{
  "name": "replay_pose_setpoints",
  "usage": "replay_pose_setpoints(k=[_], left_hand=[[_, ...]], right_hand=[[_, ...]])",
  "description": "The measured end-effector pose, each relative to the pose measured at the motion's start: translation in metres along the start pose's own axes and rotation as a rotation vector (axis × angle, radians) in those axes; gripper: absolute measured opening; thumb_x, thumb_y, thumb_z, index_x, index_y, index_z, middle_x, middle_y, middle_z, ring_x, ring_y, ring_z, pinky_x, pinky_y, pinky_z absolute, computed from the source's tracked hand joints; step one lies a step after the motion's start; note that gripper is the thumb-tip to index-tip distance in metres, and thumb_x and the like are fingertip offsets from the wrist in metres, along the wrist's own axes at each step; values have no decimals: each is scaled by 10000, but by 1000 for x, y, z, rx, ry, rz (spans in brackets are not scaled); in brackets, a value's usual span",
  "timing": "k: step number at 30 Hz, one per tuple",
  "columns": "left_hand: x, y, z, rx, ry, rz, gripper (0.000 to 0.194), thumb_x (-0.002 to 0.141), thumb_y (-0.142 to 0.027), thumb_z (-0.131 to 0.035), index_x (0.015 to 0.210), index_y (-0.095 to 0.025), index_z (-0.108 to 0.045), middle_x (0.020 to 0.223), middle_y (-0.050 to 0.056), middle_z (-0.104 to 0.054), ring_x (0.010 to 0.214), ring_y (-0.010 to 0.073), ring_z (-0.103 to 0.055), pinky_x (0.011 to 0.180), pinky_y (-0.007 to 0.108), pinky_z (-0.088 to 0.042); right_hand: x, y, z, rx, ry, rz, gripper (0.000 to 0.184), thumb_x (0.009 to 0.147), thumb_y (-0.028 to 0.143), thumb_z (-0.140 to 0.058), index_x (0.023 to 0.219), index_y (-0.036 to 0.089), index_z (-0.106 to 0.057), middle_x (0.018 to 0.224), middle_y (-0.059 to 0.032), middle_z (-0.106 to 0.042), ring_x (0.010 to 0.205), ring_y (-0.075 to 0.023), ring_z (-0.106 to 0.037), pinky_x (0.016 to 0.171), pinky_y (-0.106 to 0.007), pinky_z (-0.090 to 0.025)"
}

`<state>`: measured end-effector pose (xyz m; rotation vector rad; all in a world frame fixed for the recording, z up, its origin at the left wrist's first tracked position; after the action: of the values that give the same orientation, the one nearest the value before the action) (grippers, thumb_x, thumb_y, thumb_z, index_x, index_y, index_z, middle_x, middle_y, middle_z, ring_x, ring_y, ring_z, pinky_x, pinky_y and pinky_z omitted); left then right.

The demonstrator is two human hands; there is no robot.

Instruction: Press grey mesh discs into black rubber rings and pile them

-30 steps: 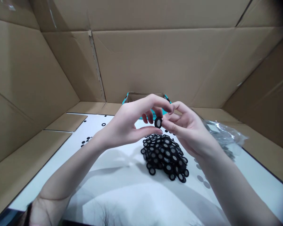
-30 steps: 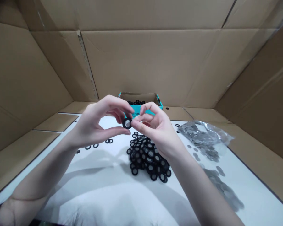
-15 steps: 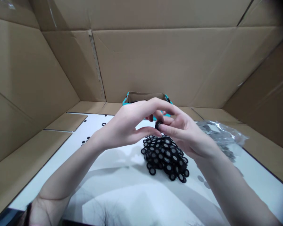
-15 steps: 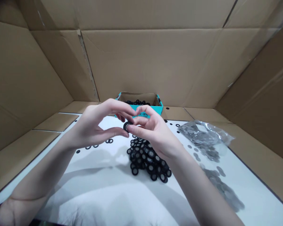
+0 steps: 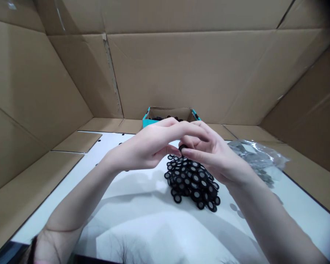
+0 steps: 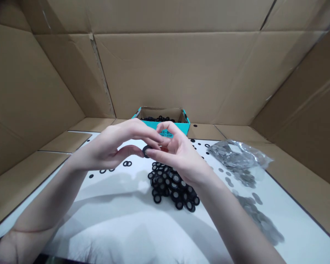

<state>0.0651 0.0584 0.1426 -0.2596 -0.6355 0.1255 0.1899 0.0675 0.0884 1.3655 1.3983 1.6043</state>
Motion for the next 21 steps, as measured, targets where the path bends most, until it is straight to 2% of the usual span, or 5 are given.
replay_pose_setpoints(k=[5,8,13,18,21], left_hand=[[-1,9,11,-140,33,62,385,946,-108,-554,1317,-204,-512,1202,72,-711,1099,155,-691,892,254,-560],[-7,36,19,-57,91,268,288,942,-261,-614,1215,-180,-570,1026,47,-739,924,149,-705,788,256,-527],[-52,114,-18,222,743,816,309,883,-290,-661,1177,-206,-620,1041,18,-750,918,164,-682,712,238,-455],[-79,160,-64,311,1003,986,494,666,-241,-882,1102,-152,-668,1115,86,-732,944,243,-683,725,290,-506],[-88,167,-82,316,1108,1018,341,855,-304,-772,1129,-137,-659,1134,84,-698,982,216,-676,863,378,-562]], right_hand=[[-1,2,18,-475,47,-25,362,765,314,-780,1026,260,-536,754,41,-672,763,-173,-678,727,-326,-488],[1,-12,36,-938,113,-224,230,763,248,-722,943,246,-580,762,21,-730,766,-185,-693,710,-308,-475],[6,-55,51,-1226,306,-474,119,679,129,-714,740,223,-677,734,3,-748,707,-192,-689,656,-291,-471],[12,-74,54,-1302,295,-468,114,640,134,-736,714,220,-731,819,-37,-763,798,-240,-706,673,-310,-467],[12,-63,55,-1315,267,-438,156,655,183,-760,807,218,-753,883,-50,-767,827,-238,-698,680,-308,-472]])
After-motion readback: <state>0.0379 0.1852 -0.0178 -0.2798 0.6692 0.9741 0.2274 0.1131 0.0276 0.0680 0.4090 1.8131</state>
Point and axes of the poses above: each hand's wrist, its own x-axis towards the middle knuckle, its own z-axis out of the back of the hand, y = z × x, the point moved 7 cm from there along x, towards the middle knuckle
